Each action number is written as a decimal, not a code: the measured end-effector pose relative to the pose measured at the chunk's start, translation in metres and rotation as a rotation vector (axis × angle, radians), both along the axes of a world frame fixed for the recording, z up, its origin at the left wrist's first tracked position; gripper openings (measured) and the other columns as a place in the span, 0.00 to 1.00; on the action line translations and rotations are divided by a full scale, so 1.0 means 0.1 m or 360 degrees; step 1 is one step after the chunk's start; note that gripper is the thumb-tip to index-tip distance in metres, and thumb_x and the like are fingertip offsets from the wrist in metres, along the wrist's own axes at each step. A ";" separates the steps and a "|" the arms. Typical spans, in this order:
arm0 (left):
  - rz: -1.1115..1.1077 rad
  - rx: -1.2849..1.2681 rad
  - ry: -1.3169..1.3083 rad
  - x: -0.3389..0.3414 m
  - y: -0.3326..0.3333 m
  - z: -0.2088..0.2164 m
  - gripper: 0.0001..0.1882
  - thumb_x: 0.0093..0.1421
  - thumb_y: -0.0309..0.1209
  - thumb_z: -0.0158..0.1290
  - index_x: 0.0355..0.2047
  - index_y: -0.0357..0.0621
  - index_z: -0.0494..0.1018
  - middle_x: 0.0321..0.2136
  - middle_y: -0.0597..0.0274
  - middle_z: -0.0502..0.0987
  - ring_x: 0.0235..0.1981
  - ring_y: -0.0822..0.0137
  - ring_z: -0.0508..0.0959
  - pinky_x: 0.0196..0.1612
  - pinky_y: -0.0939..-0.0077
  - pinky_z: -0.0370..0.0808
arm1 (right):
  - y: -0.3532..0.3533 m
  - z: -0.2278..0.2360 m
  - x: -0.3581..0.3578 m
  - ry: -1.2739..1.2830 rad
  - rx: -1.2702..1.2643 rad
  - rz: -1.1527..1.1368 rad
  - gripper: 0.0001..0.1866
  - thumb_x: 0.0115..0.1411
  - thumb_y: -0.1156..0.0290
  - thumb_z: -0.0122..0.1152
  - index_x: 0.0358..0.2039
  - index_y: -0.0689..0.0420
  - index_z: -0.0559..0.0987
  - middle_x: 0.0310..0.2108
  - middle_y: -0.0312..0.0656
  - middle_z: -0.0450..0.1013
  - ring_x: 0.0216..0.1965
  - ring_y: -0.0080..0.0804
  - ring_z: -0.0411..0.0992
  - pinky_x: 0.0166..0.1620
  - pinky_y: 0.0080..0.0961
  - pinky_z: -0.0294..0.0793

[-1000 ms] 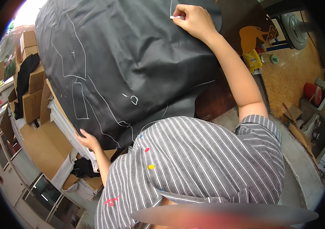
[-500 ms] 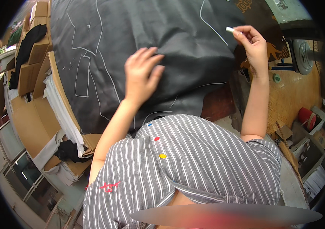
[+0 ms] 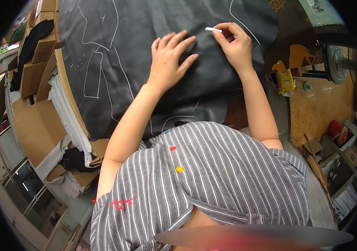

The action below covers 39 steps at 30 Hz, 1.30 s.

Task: The person unfolds a large piece of black fabric on a table and uses a white marker to draw pattern outlines and markings on the surface. The person briefly pauses to handle a small paper note before continuing to mark the fabric.

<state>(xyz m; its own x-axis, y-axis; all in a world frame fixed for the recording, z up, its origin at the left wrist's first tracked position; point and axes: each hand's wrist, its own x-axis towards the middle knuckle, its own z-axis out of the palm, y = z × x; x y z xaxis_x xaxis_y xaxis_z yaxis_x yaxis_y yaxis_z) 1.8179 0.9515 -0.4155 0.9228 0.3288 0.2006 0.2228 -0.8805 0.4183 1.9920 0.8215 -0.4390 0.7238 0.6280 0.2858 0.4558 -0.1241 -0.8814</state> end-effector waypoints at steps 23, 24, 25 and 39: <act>0.0206 0.0106 0.0198 -0.08 -0.06 -0.03 0.42 0.52 0.57 0.63 0.63 0.53 0.66 0.63 0.60 0.66 0.67 0.52 0.59 0.67 0.40 0.49 | -0.32 -0.07 0.29 0.0902 0.0646 -0.0188 0.04 0.64 0.76 0.61 0.37 0.63 0.78 0.27 0.36 0.75 0.25 0.16 0.70 0.30 0.12 0.70; 0.0202 0.0118 0.0177 -0.04 -0.05 -0.02 0.44 0.51 0.58 0.62 0.64 0.52 0.65 0.64 0.59 0.65 0.67 0.50 0.59 0.67 0.39 0.48 | -0.36 -0.10 0.34 0.0810 0.0722 -0.0321 0.05 0.64 0.76 0.61 0.38 0.63 0.77 0.28 0.37 0.75 0.26 0.16 0.71 0.31 0.12 0.72; 0.0151 0.0074 0.0180 0.03 -0.04 -0.02 0.47 0.50 0.61 0.62 0.65 0.54 0.63 0.67 0.55 0.61 0.70 0.45 0.54 0.67 0.36 0.44 | -0.43 -0.13 0.38 0.0703 0.0689 -0.0329 0.05 0.64 0.76 0.61 0.39 0.63 0.77 0.30 0.38 0.76 0.28 0.17 0.72 0.32 0.12 0.74; -0.0406 -0.0109 0.0629 0.44 0.41 -0.05 0.70 0.29 0.62 0.72 0.72 0.69 0.48 0.74 0.59 0.40 0.73 0.41 0.32 0.67 0.29 0.29 | -0.37 -0.05 -0.04 0.0555 0.0150 -0.0063 0.09 0.60 0.73 0.67 0.41 0.59 0.83 0.31 0.34 0.79 0.31 0.14 0.74 0.34 0.13 0.74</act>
